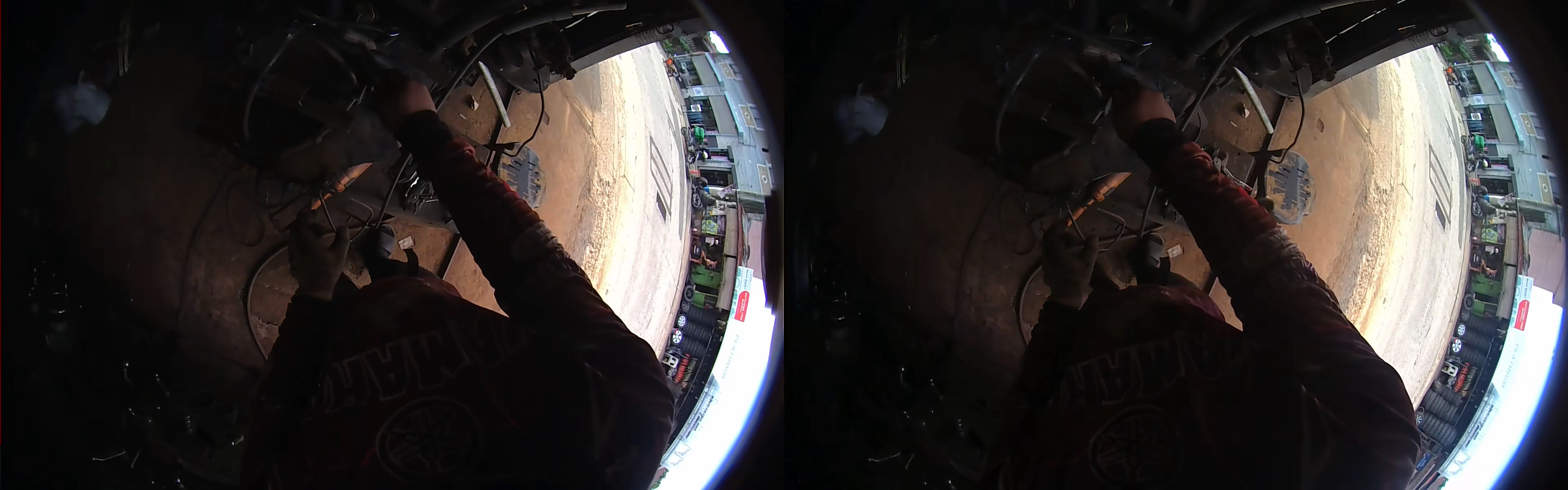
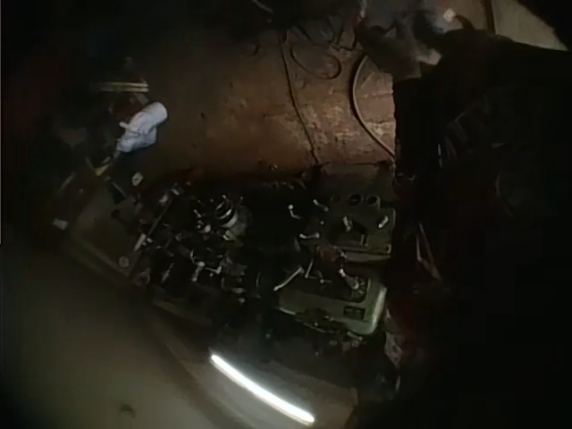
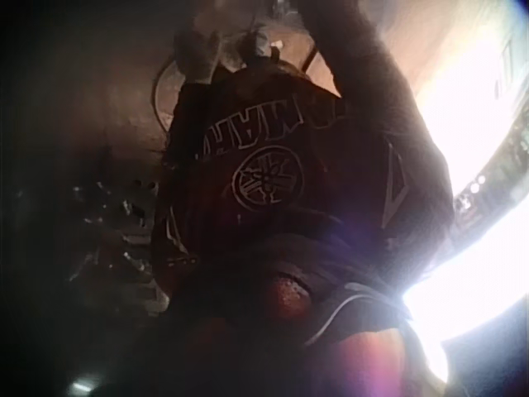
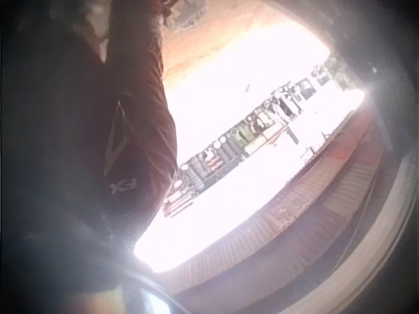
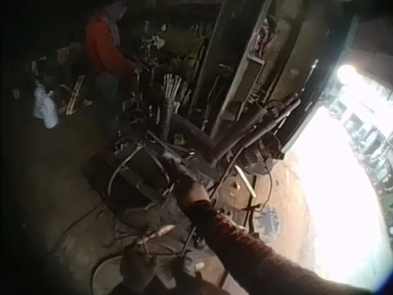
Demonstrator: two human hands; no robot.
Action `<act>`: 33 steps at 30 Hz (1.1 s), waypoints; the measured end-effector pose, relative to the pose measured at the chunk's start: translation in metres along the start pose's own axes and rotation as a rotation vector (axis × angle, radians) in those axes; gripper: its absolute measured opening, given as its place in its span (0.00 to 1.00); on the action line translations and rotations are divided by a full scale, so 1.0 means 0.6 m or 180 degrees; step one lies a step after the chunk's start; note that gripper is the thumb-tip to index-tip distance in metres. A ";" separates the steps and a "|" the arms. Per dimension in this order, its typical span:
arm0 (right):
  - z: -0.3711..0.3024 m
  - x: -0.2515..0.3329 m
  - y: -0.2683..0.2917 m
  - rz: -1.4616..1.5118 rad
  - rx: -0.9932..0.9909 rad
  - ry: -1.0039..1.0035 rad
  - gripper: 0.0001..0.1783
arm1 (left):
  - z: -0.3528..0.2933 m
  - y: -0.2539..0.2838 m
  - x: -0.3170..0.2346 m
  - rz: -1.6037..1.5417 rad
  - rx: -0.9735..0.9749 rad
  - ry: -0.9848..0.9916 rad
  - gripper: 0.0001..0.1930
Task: The person welds metal rods into a frame using a welding electrode holder and then taps the welded joints with a chipping hammer.
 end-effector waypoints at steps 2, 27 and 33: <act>0.055 -0.056 -0.080 -0.0130 0.0846 -0.0669 0.22 | 0.001 -0.004 -0.002 -0.0119 0.0030 0.0042 0.32; -0.149 -0.717 -0.064 -0.0767 0.0357 -0.2449 0.32 | -0.003 -0.022 -0.006 0.0115 0.0449 0.0509 0.28; -0.192 -0.697 -0.064 -0.0537 0.0296 -0.2254 0.21 | -0.008 -0.021 0.005 0.0069 0.0400 0.0666 0.28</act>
Point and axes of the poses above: each hand's wrist, its own z-axis towards the middle knuckle, its own y-axis out of the back of the hand, x = y × z, the point moved 9 cm from there along z, towards the middle knuckle, and after that the axes turned 15 degrees about -x, right-handed, at the moved point
